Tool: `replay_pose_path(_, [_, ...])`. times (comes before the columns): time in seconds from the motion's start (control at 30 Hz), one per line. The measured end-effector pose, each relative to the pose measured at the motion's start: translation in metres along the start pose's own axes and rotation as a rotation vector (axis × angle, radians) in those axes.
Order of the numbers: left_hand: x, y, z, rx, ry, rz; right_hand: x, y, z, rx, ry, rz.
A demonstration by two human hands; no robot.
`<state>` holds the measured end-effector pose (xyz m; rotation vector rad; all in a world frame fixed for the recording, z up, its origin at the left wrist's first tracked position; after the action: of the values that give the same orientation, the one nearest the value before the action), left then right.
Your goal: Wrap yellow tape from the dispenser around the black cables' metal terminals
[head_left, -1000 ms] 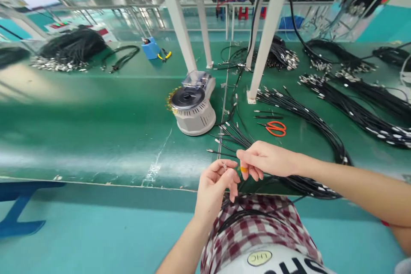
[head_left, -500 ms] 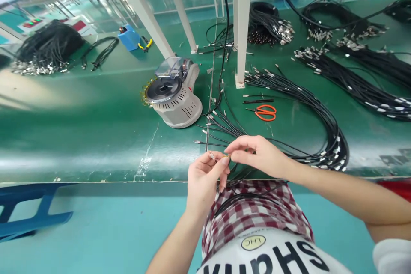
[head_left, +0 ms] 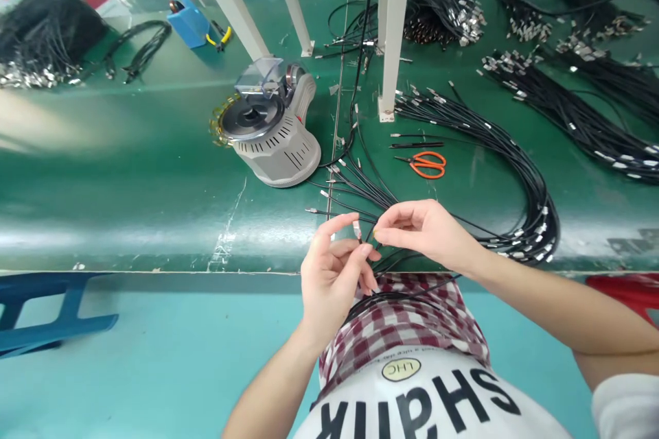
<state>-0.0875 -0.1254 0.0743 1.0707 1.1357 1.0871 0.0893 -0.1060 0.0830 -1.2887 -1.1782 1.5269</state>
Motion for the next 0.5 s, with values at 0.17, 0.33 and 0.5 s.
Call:
replay_pose_path(0.17, [0.0014,-0.0042,0.0019,0.039,0.006,-0.032,0.0031,0.0008,0.0037,-0.033,-0.005,-0.033])
replay_pose_path(0.33, [0.0023,-0.0057,0.0036,0.020,0.004,-0.044,0.0070,0.0007,0.0056,-0.067,0.014,-0.068])
replay_pose_path(0.5, [0.0025,-0.0053,0.0050,0.009,0.020,-0.055,0.0092,-0.0014,0.0052,-0.171,0.060,-0.118])
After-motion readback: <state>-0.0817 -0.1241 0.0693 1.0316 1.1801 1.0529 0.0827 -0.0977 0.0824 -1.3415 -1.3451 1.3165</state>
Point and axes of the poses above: each hand's wrist, its own x-axis towards the middle knuckle, its own z-axis out of the palm, y = z × x, the point moved 2 cm from there along x, towards the middle knuckle, and after that the axes turned 7 degrees about y, right-handed, at the moved point
